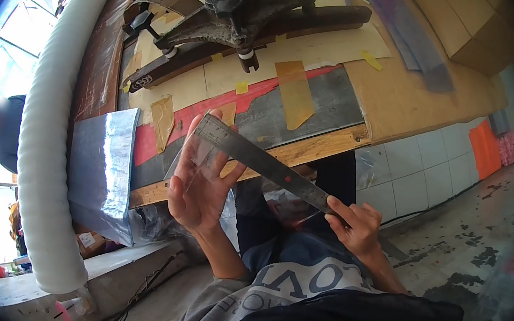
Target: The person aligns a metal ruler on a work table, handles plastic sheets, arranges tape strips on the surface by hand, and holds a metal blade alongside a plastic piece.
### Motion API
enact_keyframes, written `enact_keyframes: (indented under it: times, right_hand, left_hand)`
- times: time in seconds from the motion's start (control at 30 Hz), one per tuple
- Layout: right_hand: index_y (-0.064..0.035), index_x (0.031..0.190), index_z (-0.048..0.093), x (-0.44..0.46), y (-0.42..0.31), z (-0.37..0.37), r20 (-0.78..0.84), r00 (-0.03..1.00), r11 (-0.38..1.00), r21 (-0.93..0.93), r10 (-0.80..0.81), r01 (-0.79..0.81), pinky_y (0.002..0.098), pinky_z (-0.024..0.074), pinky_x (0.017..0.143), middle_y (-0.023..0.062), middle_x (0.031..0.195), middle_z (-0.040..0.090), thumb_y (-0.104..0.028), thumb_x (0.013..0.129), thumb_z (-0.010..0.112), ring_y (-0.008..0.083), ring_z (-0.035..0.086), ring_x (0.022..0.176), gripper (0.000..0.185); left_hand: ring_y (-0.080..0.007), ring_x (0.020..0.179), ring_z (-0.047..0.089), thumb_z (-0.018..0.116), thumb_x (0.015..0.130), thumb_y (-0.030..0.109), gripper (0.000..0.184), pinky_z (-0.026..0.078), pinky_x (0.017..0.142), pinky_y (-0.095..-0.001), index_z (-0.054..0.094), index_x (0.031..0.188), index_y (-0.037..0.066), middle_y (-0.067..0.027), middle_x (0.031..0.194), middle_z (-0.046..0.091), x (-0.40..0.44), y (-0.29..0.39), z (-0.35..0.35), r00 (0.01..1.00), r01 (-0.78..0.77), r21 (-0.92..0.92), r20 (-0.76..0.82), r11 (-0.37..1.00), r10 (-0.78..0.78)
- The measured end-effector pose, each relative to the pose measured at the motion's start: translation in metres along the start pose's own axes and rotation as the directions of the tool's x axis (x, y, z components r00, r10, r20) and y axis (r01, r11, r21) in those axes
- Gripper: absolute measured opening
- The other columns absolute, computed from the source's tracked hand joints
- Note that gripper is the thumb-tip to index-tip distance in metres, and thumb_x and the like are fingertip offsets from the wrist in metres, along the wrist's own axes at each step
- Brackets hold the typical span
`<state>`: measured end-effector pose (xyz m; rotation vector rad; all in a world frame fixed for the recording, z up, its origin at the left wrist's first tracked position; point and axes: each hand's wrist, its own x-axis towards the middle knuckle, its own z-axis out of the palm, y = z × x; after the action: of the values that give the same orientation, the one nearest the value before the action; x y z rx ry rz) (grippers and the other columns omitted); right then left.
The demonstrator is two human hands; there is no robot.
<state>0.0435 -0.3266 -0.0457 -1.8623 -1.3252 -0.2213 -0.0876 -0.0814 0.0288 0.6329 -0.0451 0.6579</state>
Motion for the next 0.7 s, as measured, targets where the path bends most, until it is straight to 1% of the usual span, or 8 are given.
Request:
enact_keyframes:
  times: [0.13, 0.23, 0.3, 0.33, 0.43, 0.53, 0.6, 0.7]
  right_hand:
    - [-0.0084, 0.116, 0.067, 0.021, -0.013, -0.002, 0.001, 1.000, 1.000, 0.015, 0.008, -0.008, 0.0310, 0.0267, 0.045, 0.0000, 0.053, 0.045, -0.023, 0.082, 0.073, 0.0158, 0.036, 0.041, 0.037]
    - [-0.0026, 0.119, 0.064, 0.004, -0.003, -0.010, 0.163, 0.983, 0.996, 0.026, 0.085, -0.091, 0.0322, 0.0384, 0.051, 0.0103, 0.074, 0.067, -0.017, 0.083, 0.071, 0.0229, 0.054, 0.051, 0.039]
    - [-0.0017, 0.121, 0.063, -0.001, 0.003, -0.016, 0.159, 0.975, 0.986, 0.036, 0.153, -0.160, 0.0326, 0.0449, 0.059, 0.0139, 0.086, 0.069, -0.016, 0.084, 0.069, 0.0230, 0.061, 0.061, 0.040]
    - [-0.0012, 0.123, 0.062, 0.000, 0.005, -0.018, 0.157, 0.970, 0.980, 0.041, 0.185, -0.194, 0.0329, 0.0482, 0.063, 0.0158, 0.092, 0.070, -0.015, 0.085, 0.068, 0.0231, 0.064, 0.066, 0.041]
    - [-0.0048, 0.124, 0.061, 0.009, 0.015, -0.024, -0.033, 0.962, 0.961, 0.057, 0.273, -0.271, 0.0316, 0.0531, 0.074, 0.0149, 0.104, 0.070, -0.008, 0.085, 0.065, 0.0263, 0.071, 0.087, 0.039]
    - [-0.0045, 0.127, 0.059, 0.019, 0.020, -0.037, -0.006, 0.894, 0.893, 0.062, 0.447, -0.446, 0.0321, 0.0520, 0.084, 0.0163, 0.117, 0.065, -0.006, 0.086, 0.062, 0.0280, 0.067, 0.104, 0.040]
    - [-0.0091, 0.130, 0.057, 0.024, 0.021, -0.038, -0.006, 0.897, 0.896, 0.015, 0.443, -0.443, 0.0323, 0.0524, 0.081, 0.0167, 0.115, 0.066, -0.007, 0.087, 0.060, 0.0301, 0.067, 0.100, 0.043]
    - [-0.0133, 0.131, 0.057, 0.032, 0.018, -0.038, 0.028, 0.882, 0.882, -0.025, 0.471, -0.470, 0.0335, 0.0528, 0.079, 0.0155, 0.116, 0.065, -0.008, 0.087, 0.060, 0.0320, 0.067, 0.098, 0.044]
  left_hand:
    - [-0.0419, 0.139, 0.028, 0.060, 0.088, 0.022, 0.085, 0.036, 0.104, -0.0605, 0.006, 0.148, -0.005, -0.0253, 0.154, 0.012, 0.002, 0.000, 0.001, 0.999, 0.023, 0.010, -0.032, 1.000, -0.023]
    - [-0.0398, 0.139, 0.029, 0.055, 0.089, 0.014, 0.077, 0.038, 0.104, -0.0583, 0.009, 0.148, -0.005, -0.0237, 0.154, 0.017, 0.001, -0.001, 0.000, 0.991, 0.063, 0.042, -0.120, 0.997, -0.058]
    - [-0.0385, 0.139, 0.029, 0.051, 0.090, 0.009, 0.072, 0.038, 0.104, -0.0575, 0.011, 0.148, -0.004, -0.0228, 0.153, 0.019, -0.004, -0.001, -0.005, 0.981, 0.078, 0.038, -0.179, 0.996, -0.070]
    - [-0.0379, 0.139, 0.029, 0.049, 0.090, 0.007, 0.070, 0.039, 0.104, -0.0574, 0.012, 0.149, -0.003, -0.0224, 0.153, 0.020, -0.008, 0.000, -0.009, 0.977, 0.079, 0.028, -0.201, 0.996, -0.072]
    - [-0.0368, 0.139, 0.031, 0.048, 0.091, 0.006, 0.065, 0.041, 0.103, -0.0542, 0.017, 0.148, -0.003, -0.0235, 0.151, 0.025, -0.025, 0.006, -0.020, 0.959, 0.062, 0.066, -0.279, 0.996, -0.041]
    - [-0.0352, 0.137, 0.035, 0.046, 0.093, 0.004, 0.060, 0.044, 0.102, -0.0519, 0.020, 0.147, -0.004, -0.0246, 0.149, 0.030, -0.043, 0.014, -0.030, 0.938, 0.012, 0.109, -0.347, 0.994, 0.027]
    - [-0.0343, 0.136, 0.037, 0.044, 0.094, 0.003, 0.059, 0.045, 0.102, -0.0515, 0.020, 0.146, -0.004, -0.0251, 0.148, 0.031, -0.053, 0.017, -0.033, 0.918, -0.025, 0.128, -0.391, 0.991, 0.073]
    - [-0.0325, 0.133, 0.041, 0.044, 0.094, 0.000, 0.056, 0.046, 0.103, -0.0461, 0.022, 0.144, -0.007, -0.0285, 0.145, 0.034, -0.062, 0.019, -0.033, 0.917, -0.086, 0.119, -0.380, 0.989, 0.125]
